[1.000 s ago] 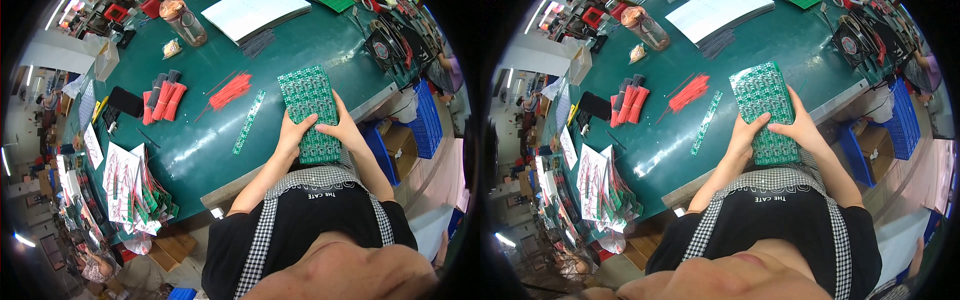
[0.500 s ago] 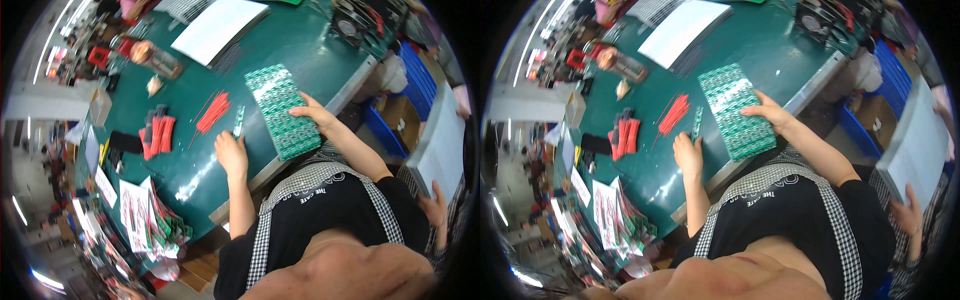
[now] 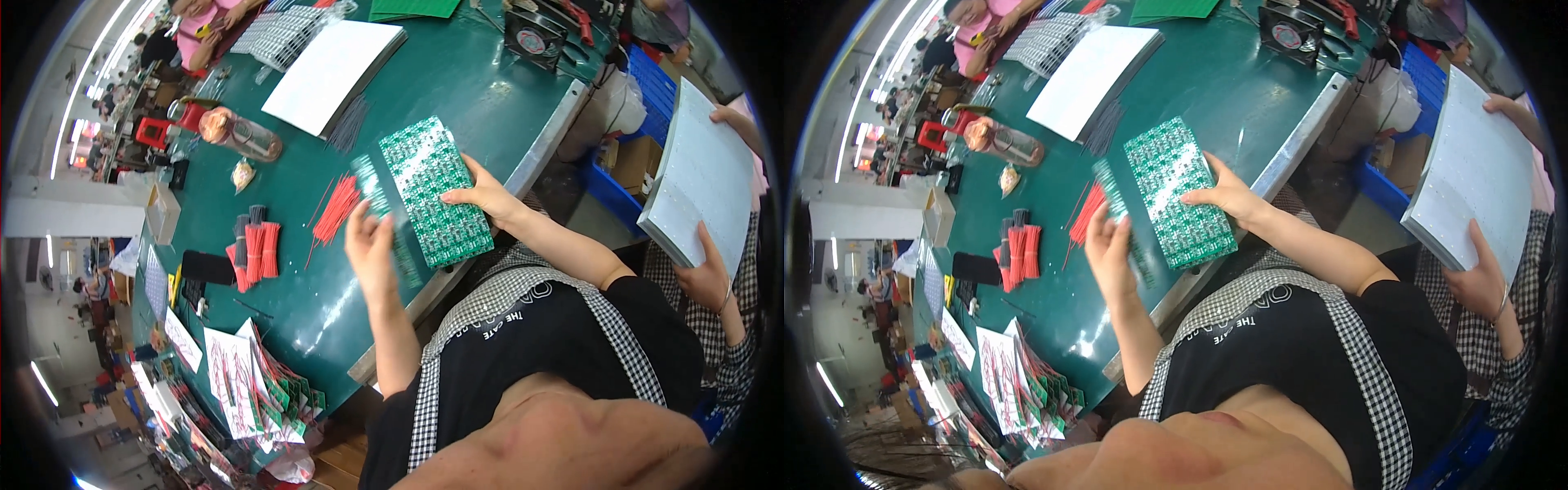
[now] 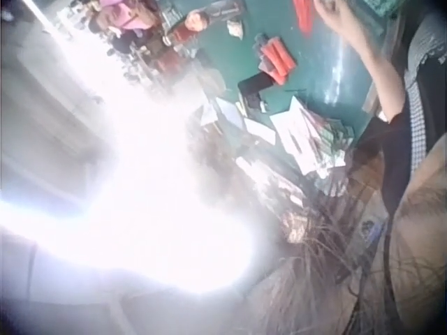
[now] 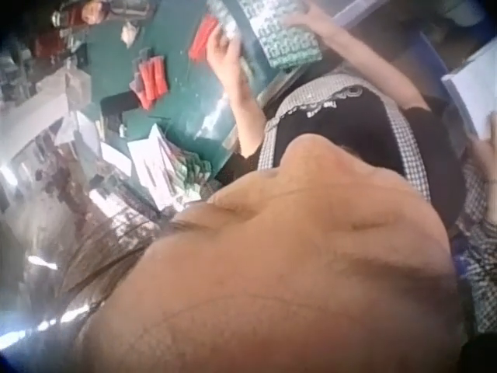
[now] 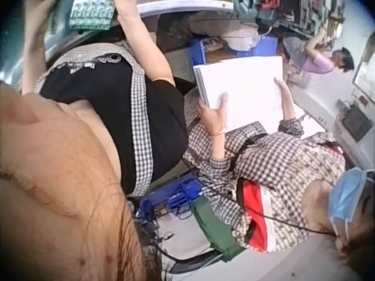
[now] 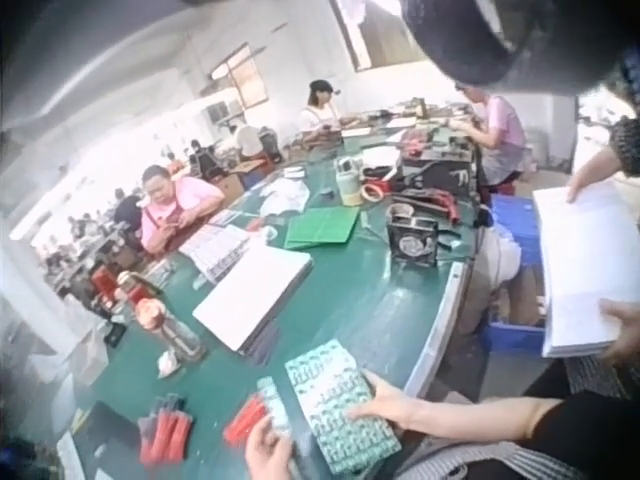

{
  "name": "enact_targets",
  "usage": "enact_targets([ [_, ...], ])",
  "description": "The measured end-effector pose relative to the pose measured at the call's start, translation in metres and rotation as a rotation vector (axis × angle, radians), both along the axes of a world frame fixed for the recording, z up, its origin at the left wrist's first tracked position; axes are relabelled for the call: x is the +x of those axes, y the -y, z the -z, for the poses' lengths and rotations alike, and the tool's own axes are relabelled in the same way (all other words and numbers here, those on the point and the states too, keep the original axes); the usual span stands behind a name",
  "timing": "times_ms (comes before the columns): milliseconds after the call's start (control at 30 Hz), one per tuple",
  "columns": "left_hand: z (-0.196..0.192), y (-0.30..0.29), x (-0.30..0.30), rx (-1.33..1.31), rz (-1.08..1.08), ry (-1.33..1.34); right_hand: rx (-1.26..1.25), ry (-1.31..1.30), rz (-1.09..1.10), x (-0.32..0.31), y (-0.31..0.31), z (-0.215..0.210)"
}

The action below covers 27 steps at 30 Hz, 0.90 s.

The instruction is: Sorting, counting, and inspecting green printed circuit boards at a factory workbench.

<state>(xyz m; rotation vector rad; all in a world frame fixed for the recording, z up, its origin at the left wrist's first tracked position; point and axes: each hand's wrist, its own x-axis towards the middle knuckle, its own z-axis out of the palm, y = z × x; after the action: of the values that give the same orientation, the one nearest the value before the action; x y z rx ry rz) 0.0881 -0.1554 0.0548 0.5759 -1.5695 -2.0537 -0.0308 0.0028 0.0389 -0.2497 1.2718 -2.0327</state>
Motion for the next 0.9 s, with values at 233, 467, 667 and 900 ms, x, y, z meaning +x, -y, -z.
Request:
enact_targets([
  [233, -0.012, -0.048, -0.036, -0.628, -0.047, 0.199, 0.039, -0.073, 0.081, 0.001, 0.005, 0.028],
  [467, 0.011, -0.027, -0.022, -0.694, -0.081, 0.252, -0.051, -0.133, 0.018, 0.014, 0.009, 0.023],
  [667, 0.020, -0.017, -0.021, 0.176, 0.346, 0.165, -0.095, -0.159, -0.001, 0.017, 0.003, 0.019],
  [900, 0.040, -0.011, -0.022, 0.249, 0.343, 0.144, -0.088, -0.184, -0.008, 0.016, 0.002, 0.017],
])
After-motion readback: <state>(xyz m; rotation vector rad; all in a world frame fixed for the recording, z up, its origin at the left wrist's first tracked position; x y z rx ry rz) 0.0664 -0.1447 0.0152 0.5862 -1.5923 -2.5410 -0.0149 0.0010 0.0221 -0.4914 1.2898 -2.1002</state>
